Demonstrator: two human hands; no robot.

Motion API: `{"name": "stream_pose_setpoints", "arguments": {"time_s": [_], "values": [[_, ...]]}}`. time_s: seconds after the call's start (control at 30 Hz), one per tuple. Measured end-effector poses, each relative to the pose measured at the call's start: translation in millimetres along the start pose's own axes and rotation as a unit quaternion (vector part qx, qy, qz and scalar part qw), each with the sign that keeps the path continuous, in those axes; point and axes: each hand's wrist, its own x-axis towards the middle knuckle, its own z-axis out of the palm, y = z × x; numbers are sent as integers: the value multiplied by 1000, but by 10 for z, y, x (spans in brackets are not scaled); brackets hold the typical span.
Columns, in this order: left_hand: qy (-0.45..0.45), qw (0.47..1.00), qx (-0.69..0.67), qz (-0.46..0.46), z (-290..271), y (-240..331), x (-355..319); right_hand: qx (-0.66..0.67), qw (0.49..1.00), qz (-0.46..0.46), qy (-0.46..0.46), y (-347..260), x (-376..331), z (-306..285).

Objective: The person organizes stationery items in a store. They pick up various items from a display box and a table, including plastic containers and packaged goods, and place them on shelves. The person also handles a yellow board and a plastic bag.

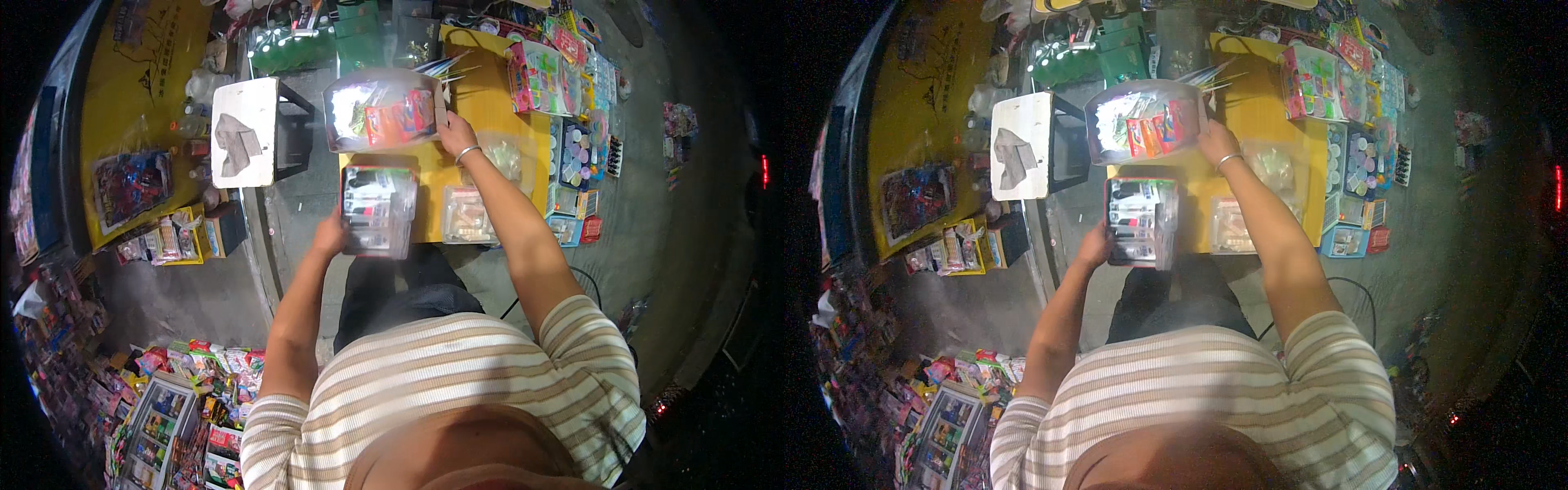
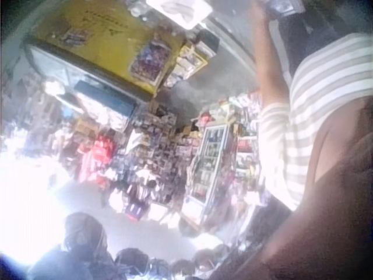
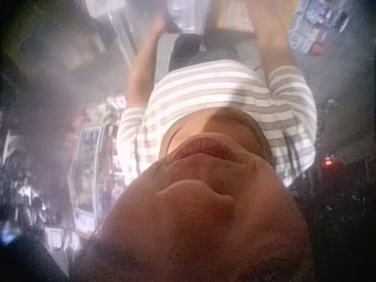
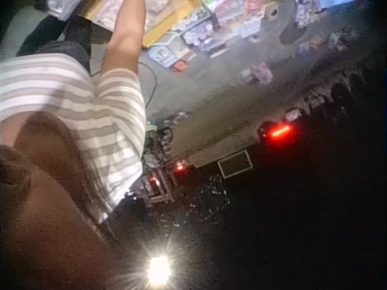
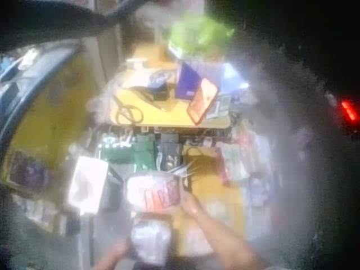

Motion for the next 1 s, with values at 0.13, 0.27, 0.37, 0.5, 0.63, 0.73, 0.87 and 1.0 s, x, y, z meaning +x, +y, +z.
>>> {"name": "stream_pose_setpoints", "arguments": {"time_s": [0.13,0.27,0.37,0.5,0.63,0.73,0.87,1.0], "values": [[-9,996,-86,14,-7,-364,-339,29,998,-28,38,135,-64,-11],[16,993,-116,5,-58,-610,-728,74,997,-9,31,328,-24,-70],[30,991,-125,-31,-102,-726,-936,108,993,51,23,404,76,-79],[68,981,-181,-20,-57,-799,-1115,117,992,22,29,415,179,4],[102,976,-184,-57,51,-846,-1303,119,993,3,29,351,135,69],[137,954,-253,-79,153,-859,-1515,83,993,83,23,202,96,82],[257,926,-270,-62,292,-793,-1894,133,976,-77,155,199,-135,46],[263,927,-262,-59,445,-679,-2253,86,979,-5,184,1056,-673,-400]]}}
